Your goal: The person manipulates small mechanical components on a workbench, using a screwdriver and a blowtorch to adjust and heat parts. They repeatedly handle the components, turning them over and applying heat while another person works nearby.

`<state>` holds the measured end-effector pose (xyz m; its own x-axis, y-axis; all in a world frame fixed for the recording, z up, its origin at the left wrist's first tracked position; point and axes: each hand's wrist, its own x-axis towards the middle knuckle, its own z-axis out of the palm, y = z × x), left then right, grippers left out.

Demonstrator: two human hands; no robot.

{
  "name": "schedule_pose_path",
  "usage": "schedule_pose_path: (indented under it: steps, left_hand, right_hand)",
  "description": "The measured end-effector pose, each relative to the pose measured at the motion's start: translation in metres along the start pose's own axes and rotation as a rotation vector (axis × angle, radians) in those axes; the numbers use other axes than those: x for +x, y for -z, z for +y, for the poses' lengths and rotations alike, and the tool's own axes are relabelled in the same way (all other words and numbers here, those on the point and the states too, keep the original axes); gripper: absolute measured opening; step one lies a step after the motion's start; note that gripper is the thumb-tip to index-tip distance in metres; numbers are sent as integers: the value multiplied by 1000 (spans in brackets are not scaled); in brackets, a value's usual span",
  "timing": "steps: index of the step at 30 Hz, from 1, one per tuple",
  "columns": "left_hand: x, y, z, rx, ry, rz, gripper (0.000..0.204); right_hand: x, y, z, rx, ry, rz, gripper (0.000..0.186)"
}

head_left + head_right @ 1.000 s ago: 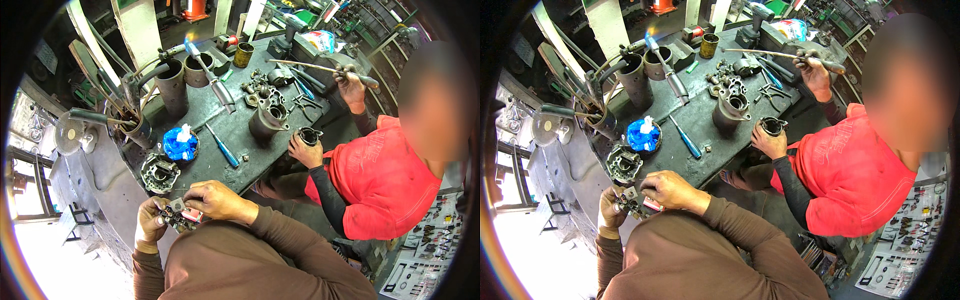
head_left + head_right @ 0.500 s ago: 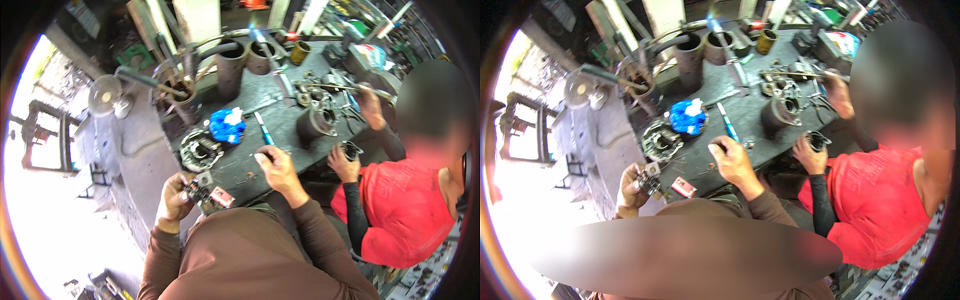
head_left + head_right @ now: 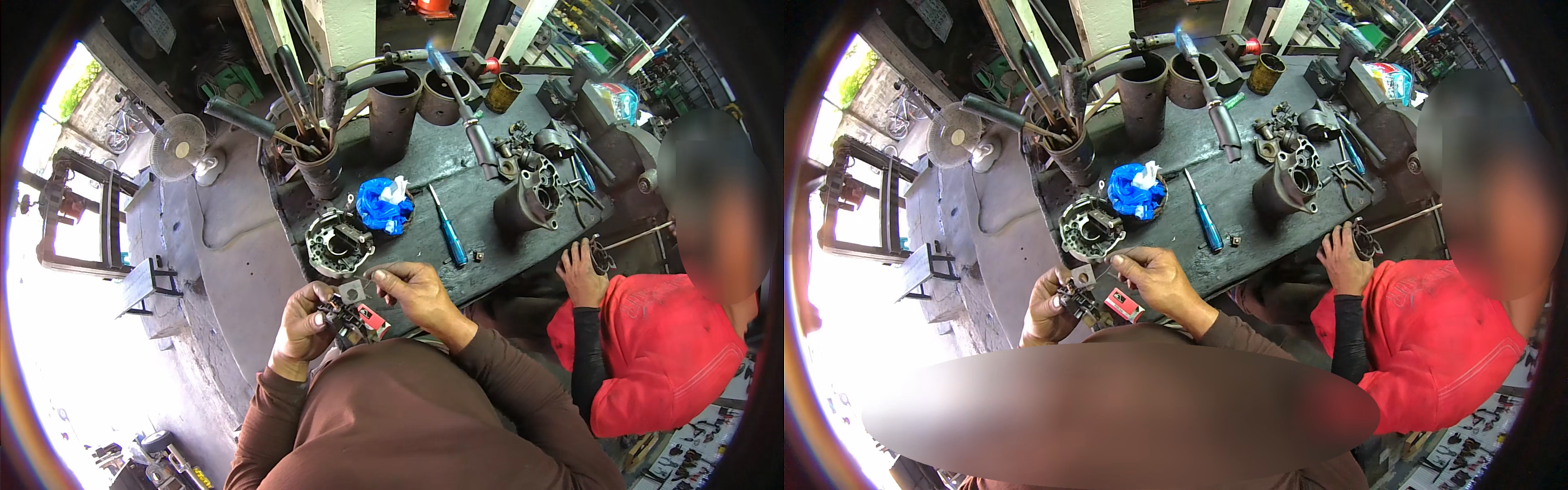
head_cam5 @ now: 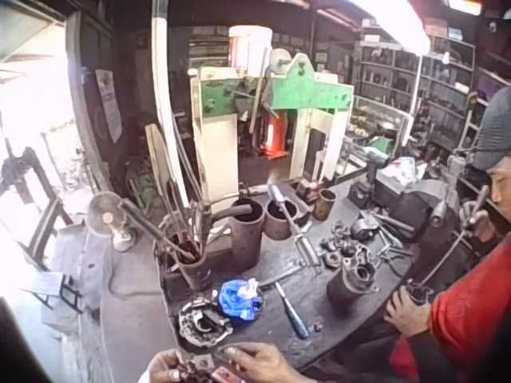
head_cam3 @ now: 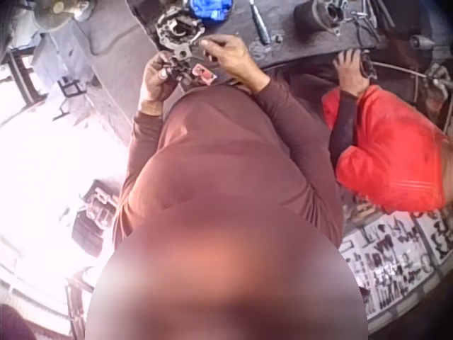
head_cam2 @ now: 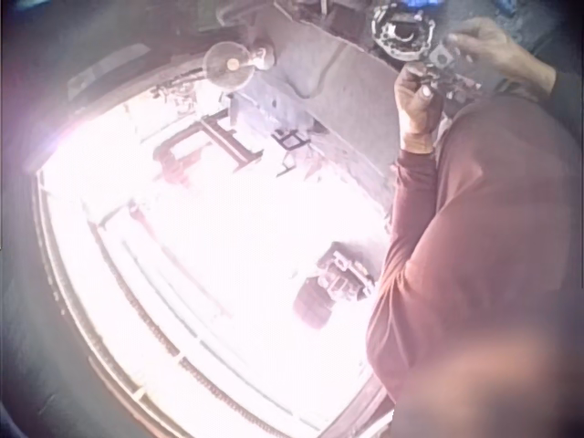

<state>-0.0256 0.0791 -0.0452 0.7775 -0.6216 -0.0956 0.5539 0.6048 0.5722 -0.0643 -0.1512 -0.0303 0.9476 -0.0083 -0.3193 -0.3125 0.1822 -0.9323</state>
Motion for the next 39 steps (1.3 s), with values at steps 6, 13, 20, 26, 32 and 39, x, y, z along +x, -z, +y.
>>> schedule_pose_path:
  steps: [6, 13, 20, 26, 32, 39]
  left_hand:
    - [-7, 2, 12, 27, 7, 54, 38]
    - [-2, -11, 22, 445, -93, 264, 34]
    - [-4, -22, 28, 576, -170, 294, 36]
    - [-10, -19, 31, 533, -159, 346, 34]
    - [-24, -11, 35, 451, -211, 273, 36]
    - [-23, -10, 35, 408, -212, 280, 37]
  right_hand:
    - [-2, 32, 7, 236, -2, 199, 30]
    - [-18, 56, 13, -4, 31, 206, 30]
    - [-25, 52, 20, -158, -10, 170, 28]
    - [-22, 43, 22, -367, 66, 138, 25]
    - [-21, 43, 15, -682, 194, 114, 25]
    - [0, 59, 5, -777, 252, 158, 27]
